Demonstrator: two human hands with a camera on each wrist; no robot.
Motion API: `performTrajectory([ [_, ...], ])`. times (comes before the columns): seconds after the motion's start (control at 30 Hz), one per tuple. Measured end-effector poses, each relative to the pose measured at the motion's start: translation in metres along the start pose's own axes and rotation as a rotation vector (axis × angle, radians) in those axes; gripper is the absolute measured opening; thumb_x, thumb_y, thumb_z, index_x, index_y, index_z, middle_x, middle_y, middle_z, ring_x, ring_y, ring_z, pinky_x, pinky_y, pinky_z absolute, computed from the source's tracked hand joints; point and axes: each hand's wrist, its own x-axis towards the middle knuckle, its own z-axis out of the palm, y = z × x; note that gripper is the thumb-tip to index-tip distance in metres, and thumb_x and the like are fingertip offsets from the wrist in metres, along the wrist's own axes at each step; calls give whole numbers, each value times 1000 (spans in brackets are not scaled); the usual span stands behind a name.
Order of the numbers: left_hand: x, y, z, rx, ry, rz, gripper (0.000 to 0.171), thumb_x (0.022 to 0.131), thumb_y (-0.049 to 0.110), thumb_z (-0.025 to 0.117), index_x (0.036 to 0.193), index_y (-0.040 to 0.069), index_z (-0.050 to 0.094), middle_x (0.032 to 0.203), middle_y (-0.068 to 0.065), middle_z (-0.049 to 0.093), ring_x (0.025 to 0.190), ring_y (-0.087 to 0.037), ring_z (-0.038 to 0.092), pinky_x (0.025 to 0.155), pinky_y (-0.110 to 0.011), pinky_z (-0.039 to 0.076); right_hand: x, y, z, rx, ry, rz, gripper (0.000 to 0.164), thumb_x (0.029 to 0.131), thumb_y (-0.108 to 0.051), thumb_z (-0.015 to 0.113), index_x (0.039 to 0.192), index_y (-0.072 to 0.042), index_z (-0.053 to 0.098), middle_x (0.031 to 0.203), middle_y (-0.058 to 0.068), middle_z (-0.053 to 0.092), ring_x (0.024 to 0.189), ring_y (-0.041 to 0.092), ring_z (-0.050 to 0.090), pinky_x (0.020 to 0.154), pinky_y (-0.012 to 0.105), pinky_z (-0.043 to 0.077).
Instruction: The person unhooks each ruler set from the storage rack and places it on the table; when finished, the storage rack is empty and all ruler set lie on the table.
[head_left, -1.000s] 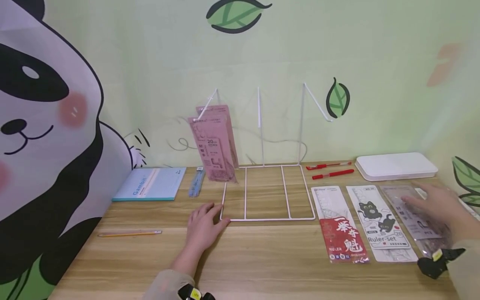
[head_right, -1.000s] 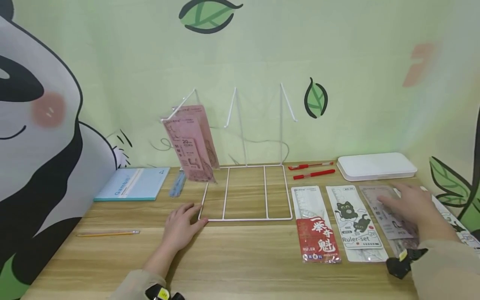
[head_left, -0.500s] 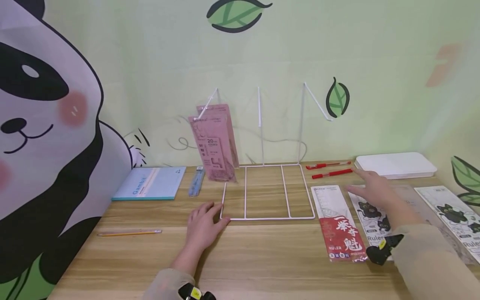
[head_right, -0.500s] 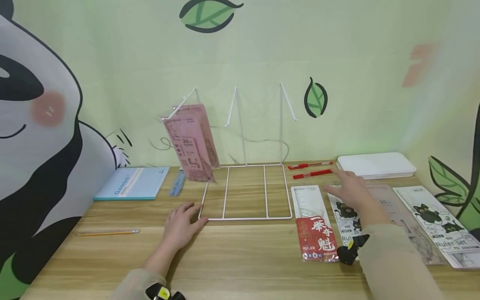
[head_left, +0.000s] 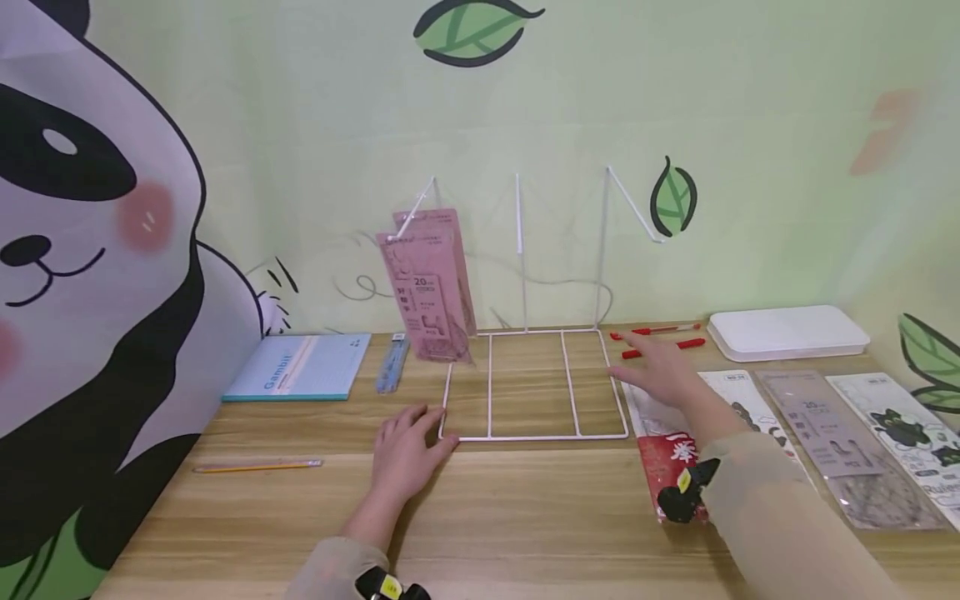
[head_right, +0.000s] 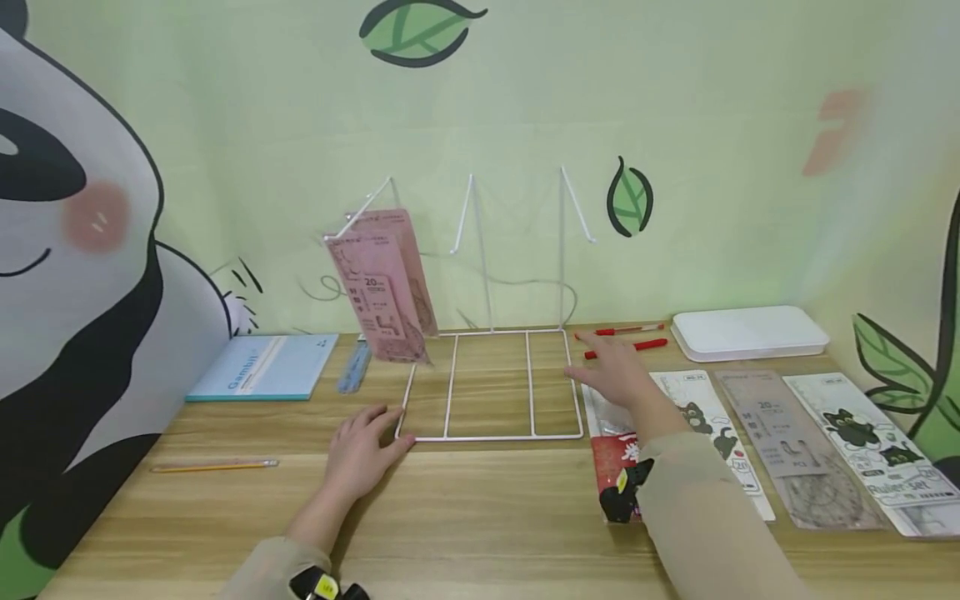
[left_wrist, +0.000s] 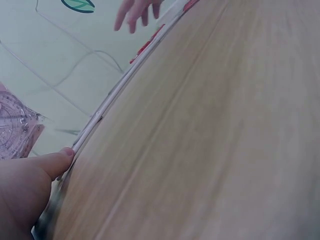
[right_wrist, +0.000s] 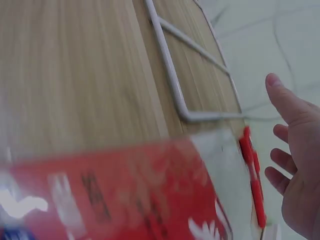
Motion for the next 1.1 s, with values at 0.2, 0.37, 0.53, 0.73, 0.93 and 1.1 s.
performTrajectory([
  [0.2,1,0,1,9,-4,7,53,86,48,61,130,17,58,138,-15,45,125,-40,38,106,-54,21,14,-33,13,161,7,-47,66,89,-29,65,143,-5,36,138,23,44,126,41,39,102,56,32],
  [0.37,2,0,0,6,-3,8,54,86,49,61,130,18,58,138,-15,45,125,-40,38,106,-54,21,28,-63,20,232,6,-100,66,89,-31,65,144,-8,36,137,19,46,123,41,43,99,54,36],
  [0.53,2,-1,0,11,-5,8,54,86,48,61,130,17,58,138,-15,45,125,-40,38,107,-54,21,35,-99,27,291,-1,-135,65,89,-34,64,144,-11,37,136,16,48,123,35,45,99,51,38],
  [0.73,1,-1,0,6,-14,3,53,86,47,62,130,17,58,138,-16,45,125,-40,37,107,-54,20,39,-131,37,393,-1,-148,65,89,-33,65,145,-17,35,136,13,49,124,29,46,99,47,40],
  [0.93,1,-3,2,5,-6,-3,53,86,47,62,129,17,58,138,-15,45,125,-39,37,107,-54,19,44,-155,43,483,10,-163,66,88,-30,66,145,-19,34,138,11,48,125,26,45,101,41,38],
  [1.1,2,-2,2,-1,3,1,53,86,47,62,129,17,59,137,-15,46,125,-40,38,107,-54,20,47,-170,46,516,41,-192,58,88,-26,67,141,-24,43,141,3,46,127,23,43,101,41,39],
])
